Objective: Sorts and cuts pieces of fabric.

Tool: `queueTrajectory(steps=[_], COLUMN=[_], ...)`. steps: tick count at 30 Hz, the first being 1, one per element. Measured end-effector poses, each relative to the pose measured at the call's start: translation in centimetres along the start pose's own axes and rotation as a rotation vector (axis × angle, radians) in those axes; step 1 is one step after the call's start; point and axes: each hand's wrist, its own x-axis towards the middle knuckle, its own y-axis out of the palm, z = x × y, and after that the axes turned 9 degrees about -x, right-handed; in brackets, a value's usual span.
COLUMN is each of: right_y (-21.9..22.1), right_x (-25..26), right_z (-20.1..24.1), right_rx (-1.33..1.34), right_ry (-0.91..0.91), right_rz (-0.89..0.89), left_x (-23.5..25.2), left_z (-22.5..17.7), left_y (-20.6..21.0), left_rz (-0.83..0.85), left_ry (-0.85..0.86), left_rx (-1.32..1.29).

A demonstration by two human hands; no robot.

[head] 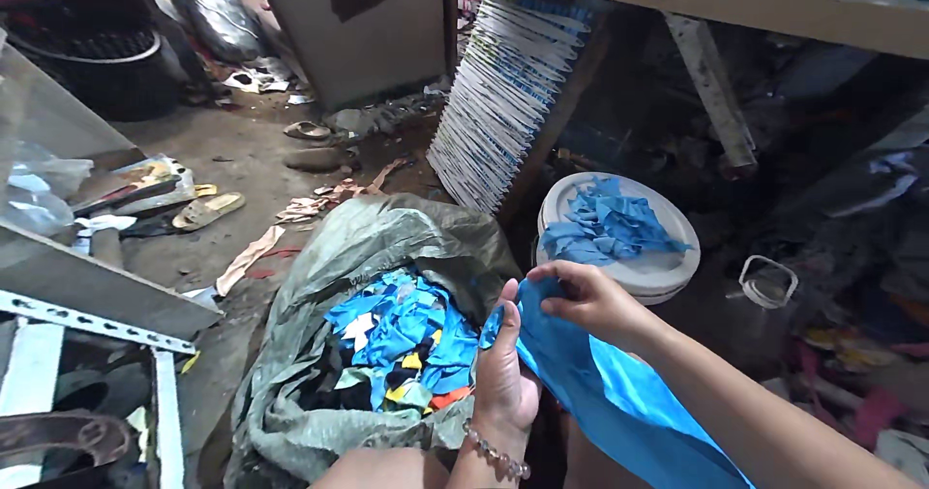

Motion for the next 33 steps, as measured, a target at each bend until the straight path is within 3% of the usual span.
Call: queueTrajectory(steps=[10, 17, 24, 33], right_y=[0.62, 0.88, 0.98, 0.75], right_x=[0.21, 0.52, 0.08, 0.11], right_z=[0.60, 0.64, 0.50, 0.80], right_rx=[0.104, -0.024, 0.042, 0.141], right_ry=[0.098, 0.131, 0.024, 0.020], right_rz=[-0.061, -0.055, -0.153, -0.188], left_x=[-0.06, 0.05, -0.08, -0.28], left_z=[-0.10, -0.05, -0.16, -0.12], left_y=[0.12, 0.15, 0.13, -0.11], left_rz=[-0.033, -0.084, -0.121, -0.080], left_ry=[0.024, -0.030, -0.042, -0.042], left_rx=[0.046, 0.087, 0.039, 0.054])
